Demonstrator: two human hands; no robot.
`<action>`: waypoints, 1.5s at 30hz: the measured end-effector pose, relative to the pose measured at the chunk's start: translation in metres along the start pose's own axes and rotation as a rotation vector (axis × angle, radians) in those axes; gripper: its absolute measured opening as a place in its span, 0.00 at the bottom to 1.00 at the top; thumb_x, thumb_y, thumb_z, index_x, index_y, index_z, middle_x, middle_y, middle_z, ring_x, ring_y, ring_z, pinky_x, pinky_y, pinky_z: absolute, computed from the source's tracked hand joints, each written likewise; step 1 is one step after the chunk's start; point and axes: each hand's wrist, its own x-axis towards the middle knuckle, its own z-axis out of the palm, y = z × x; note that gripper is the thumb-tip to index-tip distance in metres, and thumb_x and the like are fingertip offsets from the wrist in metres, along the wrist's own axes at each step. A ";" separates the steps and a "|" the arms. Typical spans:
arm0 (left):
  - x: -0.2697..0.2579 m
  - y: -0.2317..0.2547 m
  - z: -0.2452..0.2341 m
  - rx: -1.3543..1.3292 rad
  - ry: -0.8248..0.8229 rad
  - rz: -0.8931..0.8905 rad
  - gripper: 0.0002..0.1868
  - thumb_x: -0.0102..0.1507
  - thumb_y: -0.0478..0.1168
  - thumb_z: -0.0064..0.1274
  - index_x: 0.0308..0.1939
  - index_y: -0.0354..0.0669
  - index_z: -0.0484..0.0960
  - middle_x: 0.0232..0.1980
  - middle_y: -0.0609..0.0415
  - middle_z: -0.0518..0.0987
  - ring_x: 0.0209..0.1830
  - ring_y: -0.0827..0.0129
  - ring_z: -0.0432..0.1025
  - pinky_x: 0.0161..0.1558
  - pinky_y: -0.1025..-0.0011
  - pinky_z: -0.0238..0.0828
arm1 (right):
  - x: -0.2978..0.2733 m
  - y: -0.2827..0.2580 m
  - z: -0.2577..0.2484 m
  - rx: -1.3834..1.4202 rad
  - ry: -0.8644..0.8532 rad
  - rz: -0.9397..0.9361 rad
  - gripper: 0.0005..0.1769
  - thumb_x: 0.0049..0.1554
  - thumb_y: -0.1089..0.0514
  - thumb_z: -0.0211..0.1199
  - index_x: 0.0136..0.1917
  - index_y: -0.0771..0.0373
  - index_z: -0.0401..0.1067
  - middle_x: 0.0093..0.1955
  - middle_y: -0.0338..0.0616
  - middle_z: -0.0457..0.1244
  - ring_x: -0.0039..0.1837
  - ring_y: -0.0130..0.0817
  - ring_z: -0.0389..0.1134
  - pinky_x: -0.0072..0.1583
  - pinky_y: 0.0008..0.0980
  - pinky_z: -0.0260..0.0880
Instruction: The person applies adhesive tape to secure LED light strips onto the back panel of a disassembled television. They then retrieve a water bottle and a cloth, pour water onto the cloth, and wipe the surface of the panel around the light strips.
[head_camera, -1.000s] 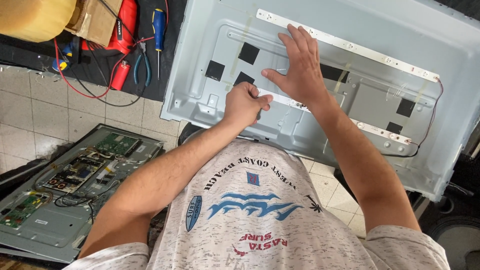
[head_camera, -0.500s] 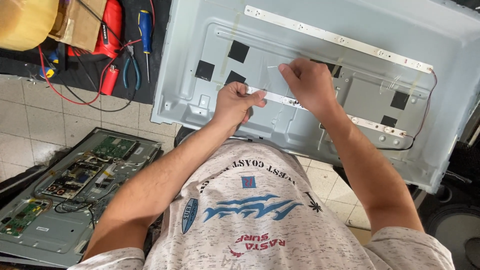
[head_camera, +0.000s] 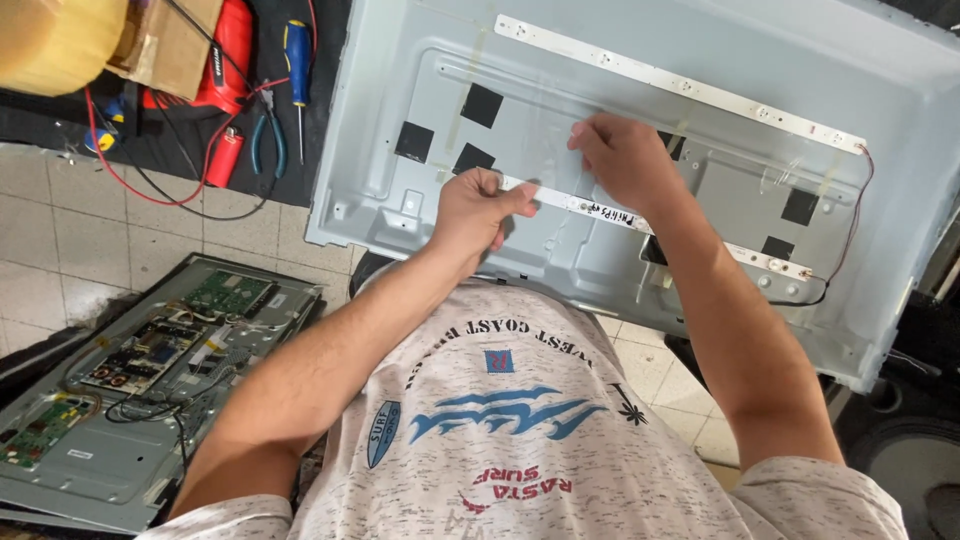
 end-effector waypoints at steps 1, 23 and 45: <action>0.003 -0.006 -0.001 0.014 -0.001 -0.002 0.23 0.64 0.36 0.71 0.36 0.50 0.65 0.32 0.33 0.87 0.06 0.76 0.64 0.08 0.78 0.54 | -0.006 -0.006 -0.003 0.019 -0.006 0.035 0.19 0.73 0.45 0.56 0.48 0.52 0.81 0.34 0.42 0.67 0.42 0.42 0.69 0.47 0.45 0.67; -0.005 0.017 0.005 0.113 0.087 -0.181 0.29 0.63 0.34 0.71 0.29 0.53 0.60 0.29 0.40 0.87 0.30 0.71 0.85 0.13 0.75 0.51 | -0.004 -0.042 -0.009 0.059 0.005 0.153 0.15 0.71 0.41 0.55 0.58 0.51 0.72 0.30 0.36 0.70 0.37 0.26 0.68 0.41 0.34 0.65; -0.001 0.038 0.010 0.692 0.032 -0.162 0.19 0.66 0.40 0.65 0.32 0.54 0.66 0.28 0.60 0.90 0.16 0.75 0.66 0.22 0.70 0.60 | 0.007 -0.031 0.028 -0.267 0.057 -0.003 0.39 0.49 0.24 0.82 0.57 0.48 0.67 0.39 0.31 0.67 0.44 0.41 0.71 0.54 0.43 0.64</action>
